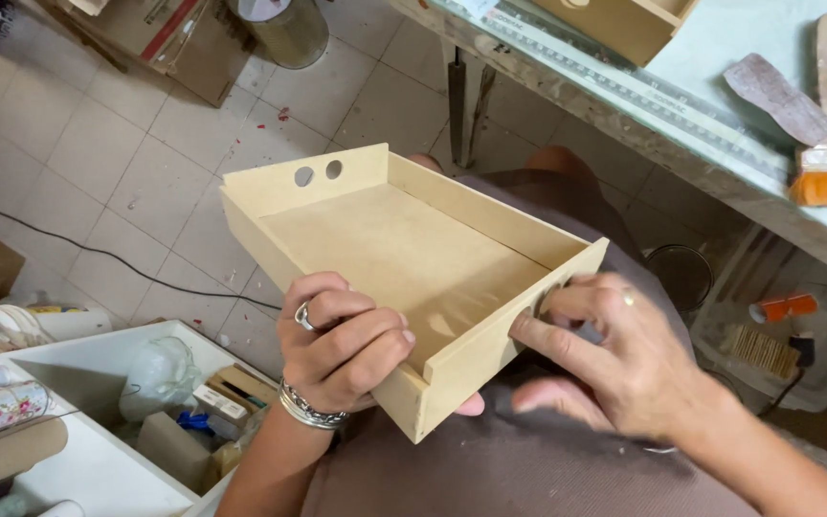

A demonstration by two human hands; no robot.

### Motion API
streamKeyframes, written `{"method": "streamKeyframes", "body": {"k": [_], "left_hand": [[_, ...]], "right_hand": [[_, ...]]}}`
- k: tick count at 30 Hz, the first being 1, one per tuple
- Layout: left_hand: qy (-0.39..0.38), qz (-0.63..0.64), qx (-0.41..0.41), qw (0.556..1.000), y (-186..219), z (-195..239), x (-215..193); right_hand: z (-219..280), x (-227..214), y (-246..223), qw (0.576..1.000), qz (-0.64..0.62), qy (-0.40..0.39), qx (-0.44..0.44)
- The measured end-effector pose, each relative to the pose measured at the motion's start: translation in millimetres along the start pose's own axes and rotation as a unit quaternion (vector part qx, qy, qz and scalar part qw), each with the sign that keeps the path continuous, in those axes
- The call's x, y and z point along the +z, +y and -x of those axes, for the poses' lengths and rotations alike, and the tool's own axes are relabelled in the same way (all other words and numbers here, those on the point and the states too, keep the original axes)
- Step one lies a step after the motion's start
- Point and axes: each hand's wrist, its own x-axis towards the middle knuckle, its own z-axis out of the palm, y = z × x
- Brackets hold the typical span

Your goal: Sanding the edges and holes of a wooden tray and wiping it clean with a cloth

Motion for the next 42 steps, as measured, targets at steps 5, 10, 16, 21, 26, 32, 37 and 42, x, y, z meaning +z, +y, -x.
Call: {"method": "streamKeyframes", "body": {"k": [5,10,16,21,26,32,37,42], "left_hand": [[-0.011,-0.015,-0.004,1.0,2,-2,-2],[-0.023,-0.047,0.002,0.999,2,-6,-4],[-0.024,-0.038,0.008,0.999,2,-5,-5],[-0.016,-0.025,0.014,0.999,3,-7,-5],[-0.024,-0.027,0.016,0.999,5,-6,-7],[-0.044,-0.025,0.001,0.999,3,-9,-13],[-0.012,-0.026,-0.007,1.0,-2,-6,-9],[-0.02,-0.019,-0.018,0.999,-4,-8,-8]], "right_hand": [[16,-12,-11,0.818,-0.514,-0.001,0.259],[39,-13,-3,0.713,-0.576,0.235,0.322],[54,-4,1,0.807,-0.353,0.281,0.38],[48,-4,0,0.837,-0.287,0.176,0.431],[38,-2,-4,0.889,-0.155,0.102,0.418],[40,1,-1,0.907,-0.091,0.094,0.401],[43,4,3,0.912,-0.091,0.105,0.386],[42,3,3,0.919,-0.079,0.093,0.375]]}}
